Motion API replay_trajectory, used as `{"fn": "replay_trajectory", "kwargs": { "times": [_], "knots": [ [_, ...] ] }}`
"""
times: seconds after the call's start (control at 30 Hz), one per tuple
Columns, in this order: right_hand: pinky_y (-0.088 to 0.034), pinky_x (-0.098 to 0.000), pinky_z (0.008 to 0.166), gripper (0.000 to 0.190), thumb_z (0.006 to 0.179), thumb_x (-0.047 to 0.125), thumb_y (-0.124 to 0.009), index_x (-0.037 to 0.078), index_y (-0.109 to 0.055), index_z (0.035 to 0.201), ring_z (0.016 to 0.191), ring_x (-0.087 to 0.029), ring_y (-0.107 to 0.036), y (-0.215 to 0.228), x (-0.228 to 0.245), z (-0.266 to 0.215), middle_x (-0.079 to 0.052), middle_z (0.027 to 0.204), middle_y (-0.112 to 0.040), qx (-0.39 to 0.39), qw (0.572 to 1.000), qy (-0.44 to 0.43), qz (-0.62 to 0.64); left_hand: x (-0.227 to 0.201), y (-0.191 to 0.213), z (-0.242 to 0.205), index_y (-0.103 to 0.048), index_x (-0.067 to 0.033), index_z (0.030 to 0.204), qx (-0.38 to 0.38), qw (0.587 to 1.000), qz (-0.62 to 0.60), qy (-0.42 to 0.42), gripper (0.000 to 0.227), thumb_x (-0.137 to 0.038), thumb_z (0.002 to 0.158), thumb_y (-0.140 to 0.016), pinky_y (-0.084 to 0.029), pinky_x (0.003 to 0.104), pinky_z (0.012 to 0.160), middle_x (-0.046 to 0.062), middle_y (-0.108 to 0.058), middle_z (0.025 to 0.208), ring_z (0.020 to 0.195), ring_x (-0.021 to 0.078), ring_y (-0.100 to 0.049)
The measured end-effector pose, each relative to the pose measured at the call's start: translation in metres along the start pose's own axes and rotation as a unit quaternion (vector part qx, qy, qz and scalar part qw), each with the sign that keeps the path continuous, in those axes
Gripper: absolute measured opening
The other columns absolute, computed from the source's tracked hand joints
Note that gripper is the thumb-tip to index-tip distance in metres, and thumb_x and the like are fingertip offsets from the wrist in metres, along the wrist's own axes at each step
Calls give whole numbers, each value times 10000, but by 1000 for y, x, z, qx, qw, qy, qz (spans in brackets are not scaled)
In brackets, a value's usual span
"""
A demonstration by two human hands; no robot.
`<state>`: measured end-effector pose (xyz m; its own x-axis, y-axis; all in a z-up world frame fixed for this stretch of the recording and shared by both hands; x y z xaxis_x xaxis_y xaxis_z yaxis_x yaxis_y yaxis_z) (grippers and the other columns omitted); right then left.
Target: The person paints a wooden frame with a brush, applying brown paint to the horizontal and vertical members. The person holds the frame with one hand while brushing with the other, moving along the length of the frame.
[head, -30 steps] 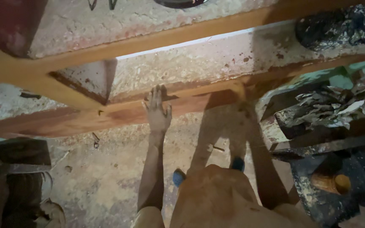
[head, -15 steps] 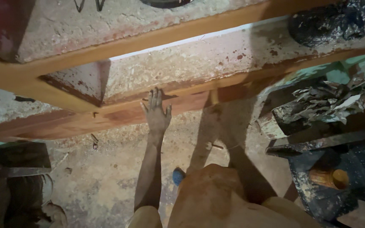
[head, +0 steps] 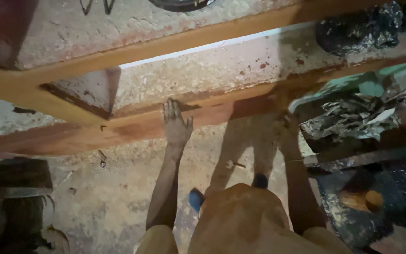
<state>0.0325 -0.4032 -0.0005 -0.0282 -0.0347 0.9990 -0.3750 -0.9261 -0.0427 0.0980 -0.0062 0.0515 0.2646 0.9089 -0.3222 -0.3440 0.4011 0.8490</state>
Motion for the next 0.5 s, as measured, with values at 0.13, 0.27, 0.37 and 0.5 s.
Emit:
{"fn": "replay_trajectory", "kwargs": {
  "times": [0.13,0.27,0.37,0.5],
  "knots": [
    [-479,-288,865,403,997,99,-595,115,-495,1387,1001,-147,-556,51,9,10,-41,1118,-589,-89,995,33,-28,1,0,2,-331,100,1526,24,999,-16,21,877,-361,892,-725,-170,514,1277,304,-296,1627,1529,471,-239],
    [-480,-291,859,400,997,104,-599,116,-499,1384,995,-148,-557,39,7,12,-43,1113,-590,-93,993,59,-51,4,3,1,-332,100,1539,11,1000,-21,2,860,-313,900,-732,-200,510,1274,298,-304,1634,1520,474,-263],
    [-480,-292,856,397,997,107,-602,117,-501,1381,991,-149,-558,-9,-1,2,-44,1110,-591,-26,996,61,-52,4,3,5,-331,100,1539,6,1000,-20,-3,852,-305,902,-726,-209,515,1276,287,-301,1639,1520,467,-272],
    [-480,-294,850,393,997,112,-606,118,-505,1377,985,-150,-559,-83,-17,-47,-45,1105,-592,128,991,-11,-25,3,3,2,-327,96,1546,19,1000,-21,10,828,-288,922,-713,-214,509,1270,288,-299,1642,1523,483,-250]
  ]
}}
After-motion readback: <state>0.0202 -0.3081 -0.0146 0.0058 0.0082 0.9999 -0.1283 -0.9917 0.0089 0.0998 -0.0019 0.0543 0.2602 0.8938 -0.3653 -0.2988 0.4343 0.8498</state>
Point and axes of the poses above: each hand's wrist, its own z-axis towards the middle knuckle, its own y-axis out of the back of the hand, x = y × z, the point moved 3 cm from there along z, towards the middle knuckle
